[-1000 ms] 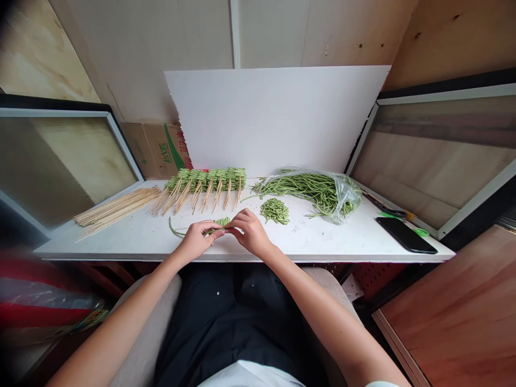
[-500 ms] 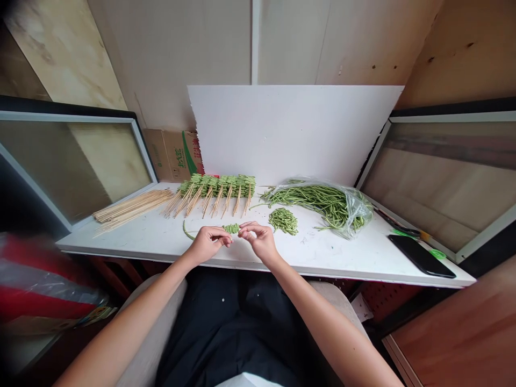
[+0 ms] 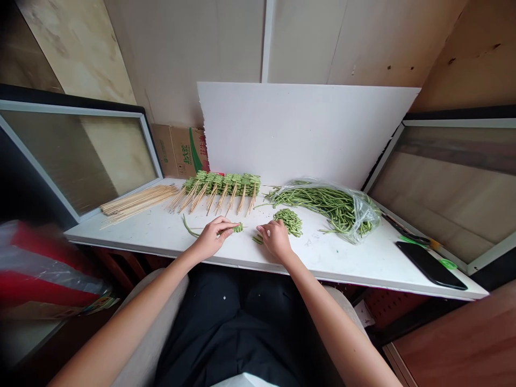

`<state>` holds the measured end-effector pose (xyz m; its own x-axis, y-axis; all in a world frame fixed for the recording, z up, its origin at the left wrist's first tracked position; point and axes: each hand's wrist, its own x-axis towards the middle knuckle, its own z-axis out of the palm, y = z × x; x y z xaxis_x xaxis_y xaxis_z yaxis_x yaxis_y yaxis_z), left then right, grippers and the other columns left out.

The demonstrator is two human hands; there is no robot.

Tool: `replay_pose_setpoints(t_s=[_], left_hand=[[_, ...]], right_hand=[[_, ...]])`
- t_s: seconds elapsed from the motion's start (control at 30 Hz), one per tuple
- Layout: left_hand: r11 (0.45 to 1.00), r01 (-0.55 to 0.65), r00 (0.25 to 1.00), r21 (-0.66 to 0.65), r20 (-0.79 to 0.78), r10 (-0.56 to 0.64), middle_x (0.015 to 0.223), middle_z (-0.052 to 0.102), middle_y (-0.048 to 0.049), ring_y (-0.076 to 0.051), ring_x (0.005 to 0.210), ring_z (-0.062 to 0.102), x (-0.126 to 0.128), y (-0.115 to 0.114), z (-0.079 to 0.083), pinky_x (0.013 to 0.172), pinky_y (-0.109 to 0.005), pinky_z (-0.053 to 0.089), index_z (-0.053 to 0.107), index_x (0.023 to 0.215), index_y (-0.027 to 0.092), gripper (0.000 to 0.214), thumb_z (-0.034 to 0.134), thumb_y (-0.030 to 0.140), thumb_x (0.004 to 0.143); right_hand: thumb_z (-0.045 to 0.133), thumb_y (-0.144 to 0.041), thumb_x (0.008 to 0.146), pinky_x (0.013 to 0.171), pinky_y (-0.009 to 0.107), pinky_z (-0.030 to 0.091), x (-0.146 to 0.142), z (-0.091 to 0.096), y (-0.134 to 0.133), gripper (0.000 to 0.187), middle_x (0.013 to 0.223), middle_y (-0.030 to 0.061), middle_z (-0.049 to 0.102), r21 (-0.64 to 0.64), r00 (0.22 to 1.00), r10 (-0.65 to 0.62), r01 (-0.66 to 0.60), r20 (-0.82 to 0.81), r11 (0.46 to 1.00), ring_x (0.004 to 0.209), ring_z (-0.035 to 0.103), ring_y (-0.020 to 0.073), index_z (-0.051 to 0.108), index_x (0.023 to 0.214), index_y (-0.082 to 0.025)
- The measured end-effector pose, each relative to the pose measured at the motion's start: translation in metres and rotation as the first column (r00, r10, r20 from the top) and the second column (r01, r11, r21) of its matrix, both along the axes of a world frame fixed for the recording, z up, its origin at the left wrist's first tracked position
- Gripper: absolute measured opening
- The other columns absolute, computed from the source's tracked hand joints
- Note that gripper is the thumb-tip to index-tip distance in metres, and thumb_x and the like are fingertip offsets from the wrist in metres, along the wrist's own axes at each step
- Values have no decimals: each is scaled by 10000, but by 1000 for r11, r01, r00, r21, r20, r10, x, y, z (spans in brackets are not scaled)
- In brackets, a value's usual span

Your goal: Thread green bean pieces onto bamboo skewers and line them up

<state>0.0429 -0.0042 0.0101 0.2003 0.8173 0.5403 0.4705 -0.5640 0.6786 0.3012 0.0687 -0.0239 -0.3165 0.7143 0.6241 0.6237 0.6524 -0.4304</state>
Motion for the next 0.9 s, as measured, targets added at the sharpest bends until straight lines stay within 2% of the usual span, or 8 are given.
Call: replay_pose_setpoints(t_s=[0.13,0.23,0.33,0.4,0.5,0.6,0.73,0.9], left_hand=[[998,22,995,-57,95,-16,987,739,-94,-196,876,698,1,4,-7,821,-336,578,803,1228,175,305,722,311,966],[989,56,985,-139,169,-32,942,768,-78,-199,869,723,3,6,-11,865,-356,599,769,1288,172,408,796,300,901],[983,54,985,-176,172,-23,954,783,-65,-203,884,742,2,6,-10,905,-367,606,750,1323,194,499,851,298,845],[985,35,991,-167,131,-13,939,789,-69,-202,851,741,-1,5,-7,884,-364,607,788,1236,192,391,832,324,870],[994,12,997,-113,73,-4,904,795,-85,-192,750,718,-5,3,-4,788,-346,597,826,1066,178,243,760,376,941],[999,-4,999,-46,40,6,936,801,-92,-183,703,698,-4,2,-3,720,-328,575,831,1042,184,236,734,386,967],[999,0,1000,40,-11,1,932,802,-82,-204,813,718,3,-2,-1,797,-336,565,840,1018,206,159,741,321,970],[998,48,998,28,35,-49,873,801,-70,-194,786,698,11,-7,1,743,-313,534,838,871,201,124,754,257,942]], right_hand=[[684,-542,1003,784,381,532,-19,25,-26,390,1009,94,795,-63,963,246,-253,-108,965,992,647,277,798,1244,-258],[735,-491,981,807,401,548,-32,32,-41,284,953,92,798,22,918,368,-369,-151,929,974,656,274,832,1123,-264],[733,-443,990,814,428,545,-35,33,-45,213,862,87,782,98,919,349,-336,-185,937,897,645,271,843,1022,-264],[719,-422,1003,832,442,537,-33,35,-44,197,871,83,784,104,929,306,-290,-209,951,898,637,273,833,1031,-263],[680,-402,1030,854,456,527,-29,40,-44,194,914,86,785,108,943,273,-256,-191,961,927,626,278,819,1049,-266],[704,-403,1013,864,470,529,-30,42,-46,181,934,93,778,151,943,313,-295,-112,943,952,615,287,823,1070,-279],[716,-352,1002,859,486,524,-34,40,-49,132,897,89,775,210,947,312,-291,-73,933,943,591,294,835,1025,-301],[671,-309,1016,855,488,530,-40,36,-56,193,824,77,761,176,913,331,-294,-240,940,934,588,293,824,899,-297]])
